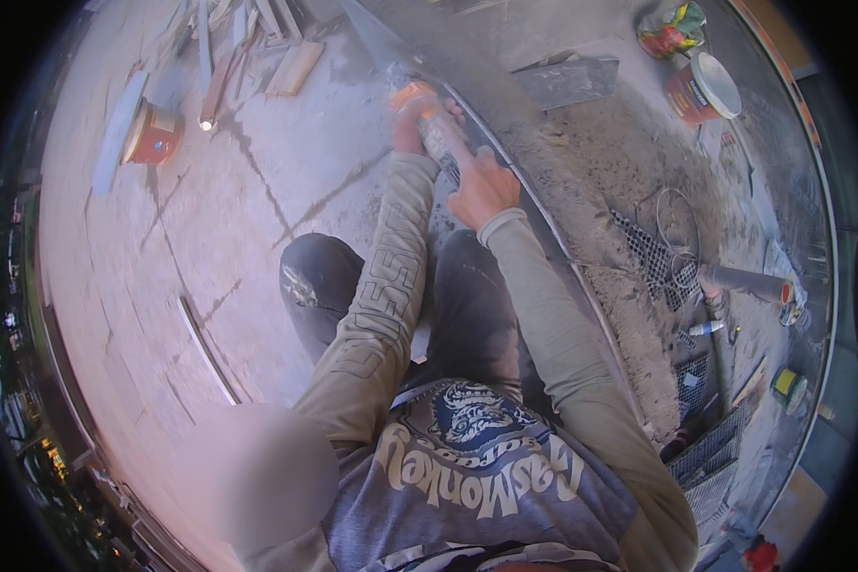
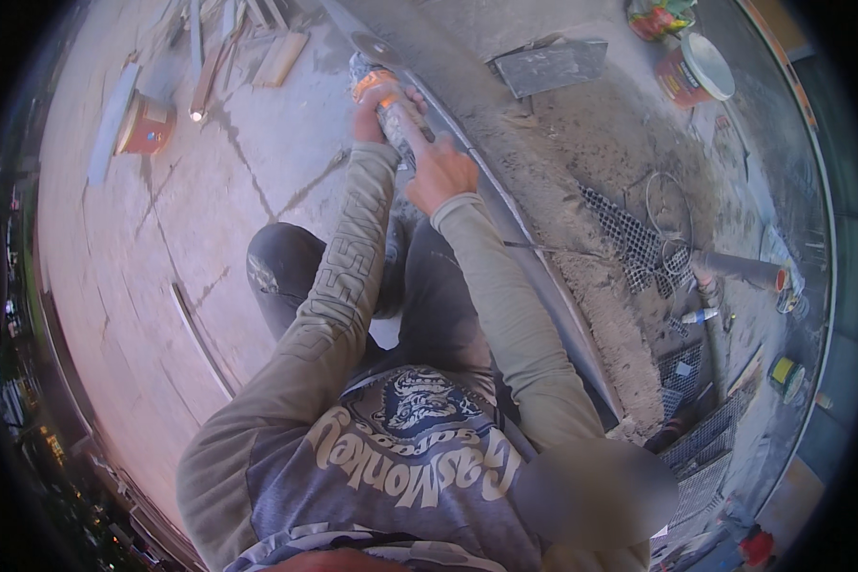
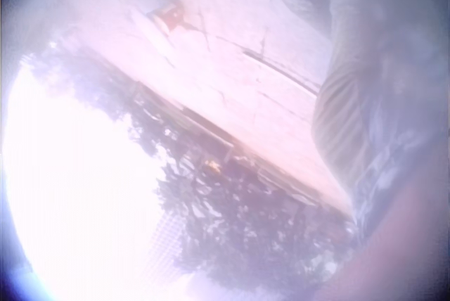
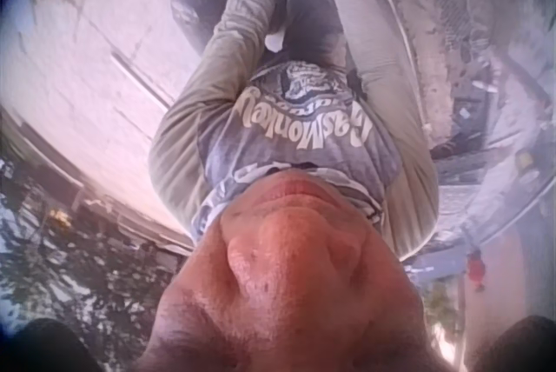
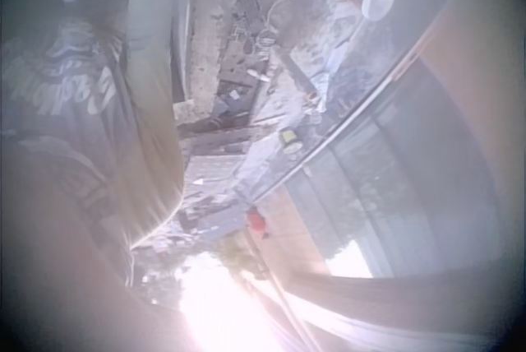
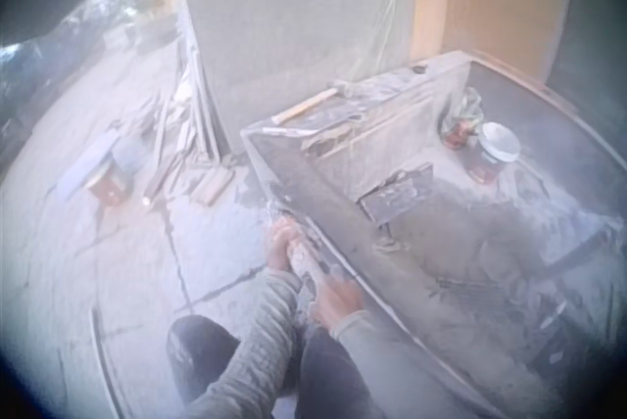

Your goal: The person positions a large rectangular tile on a work surface, then uses an angle grinder to cut along its edges. The person repositions the tile and continues cutting different sides, generating dust and debris.

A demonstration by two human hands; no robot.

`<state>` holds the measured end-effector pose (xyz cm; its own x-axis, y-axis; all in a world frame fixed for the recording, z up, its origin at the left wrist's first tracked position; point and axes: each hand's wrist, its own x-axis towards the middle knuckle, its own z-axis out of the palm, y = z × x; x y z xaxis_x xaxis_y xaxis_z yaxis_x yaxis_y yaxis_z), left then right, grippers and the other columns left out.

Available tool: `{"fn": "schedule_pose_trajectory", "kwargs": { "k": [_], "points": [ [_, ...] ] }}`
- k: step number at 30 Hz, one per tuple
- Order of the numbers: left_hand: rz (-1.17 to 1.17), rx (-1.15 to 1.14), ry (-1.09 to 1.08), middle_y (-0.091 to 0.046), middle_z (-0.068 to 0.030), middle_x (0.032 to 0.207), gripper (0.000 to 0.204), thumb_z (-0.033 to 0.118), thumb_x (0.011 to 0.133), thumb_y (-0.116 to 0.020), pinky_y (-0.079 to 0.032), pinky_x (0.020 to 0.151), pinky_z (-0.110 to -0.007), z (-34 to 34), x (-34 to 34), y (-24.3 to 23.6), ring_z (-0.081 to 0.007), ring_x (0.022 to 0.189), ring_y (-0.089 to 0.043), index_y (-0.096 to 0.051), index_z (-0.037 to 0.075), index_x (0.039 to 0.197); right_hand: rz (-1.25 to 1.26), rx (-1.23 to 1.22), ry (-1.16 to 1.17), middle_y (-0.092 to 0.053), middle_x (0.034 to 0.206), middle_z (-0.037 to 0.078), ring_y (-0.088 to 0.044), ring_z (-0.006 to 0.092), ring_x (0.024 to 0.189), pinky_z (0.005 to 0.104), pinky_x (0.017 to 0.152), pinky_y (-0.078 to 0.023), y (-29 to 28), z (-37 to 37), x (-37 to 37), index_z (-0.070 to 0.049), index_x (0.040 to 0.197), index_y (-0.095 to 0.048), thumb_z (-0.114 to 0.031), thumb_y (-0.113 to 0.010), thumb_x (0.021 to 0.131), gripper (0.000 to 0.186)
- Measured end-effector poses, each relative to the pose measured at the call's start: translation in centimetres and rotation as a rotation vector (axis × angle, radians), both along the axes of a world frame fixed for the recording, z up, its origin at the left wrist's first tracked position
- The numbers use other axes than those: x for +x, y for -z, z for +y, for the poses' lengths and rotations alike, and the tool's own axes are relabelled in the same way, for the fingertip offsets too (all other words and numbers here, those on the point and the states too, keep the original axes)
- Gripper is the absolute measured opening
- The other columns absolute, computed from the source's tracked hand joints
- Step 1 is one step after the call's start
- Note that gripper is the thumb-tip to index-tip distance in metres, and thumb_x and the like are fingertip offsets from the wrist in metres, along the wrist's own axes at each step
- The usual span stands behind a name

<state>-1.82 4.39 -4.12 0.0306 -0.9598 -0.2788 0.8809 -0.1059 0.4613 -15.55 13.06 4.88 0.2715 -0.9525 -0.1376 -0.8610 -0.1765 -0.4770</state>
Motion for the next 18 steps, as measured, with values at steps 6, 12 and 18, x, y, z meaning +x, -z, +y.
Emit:
{"fn": "schedule_pose_trajectory", "kwargs": {
  "k": [6, 12, 18],
  "points": [
    [-0.007, 0.000, 0.003, -0.067, -0.0202, 0.097, 0.045, 0.026, 0.088, -0.068, -0.062, 0.081, -0.046, 1.6, -1.1, -0.5, -0.0335, 0.083, -0.069, -0.052, -0.007, 0.114, 0.040, -0.015, -0.010, -0.062, 0.106, 0.023, -0.070, 0.0436, 0.088, 0.0499, 0.080, -0.057, 0.2, 1.1, -1.2, -0.045, 0.161, -0.026, -0.011, -0.073, 0.075, 0.103],
    [-0.006, -0.011, 0.055, -0.068, -0.0208, 0.098, 0.048, 0.026, 0.087, -0.069, -0.062, 0.082, -0.045, 1.6, -0.7, 0.2, -0.0336, 0.085, -0.070, -0.051, -0.007, 0.116, 0.057, -0.004, -0.011, -0.062, 0.106, 0.023, -0.070, 0.0433, 0.091, 0.0502, 0.082, -0.057, -0.1, 1.2, -1.4, -0.045, 0.161, -0.024, -0.013, -0.073, 0.075, 0.104],
    [0.033, -0.016, 0.000, -0.067, -0.0206, 0.100, 0.047, 0.025, 0.088, -0.069, -0.062, 0.084, -0.047, 2.9, -2.2, 0.0, -0.0332, 0.087, -0.070, -0.051, -0.007, 0.116, 0.063, 0.040, -0.020, -0.061, 0.107, 0.023, -0.070, 0.0441, 0.091, 0.0506, 0.082, -0.056, -0.9, 2.4, -2.4, -0.045, 0.162, -0.024, -0.012, -0.073, 0.076, 0.105]
  ]
}}
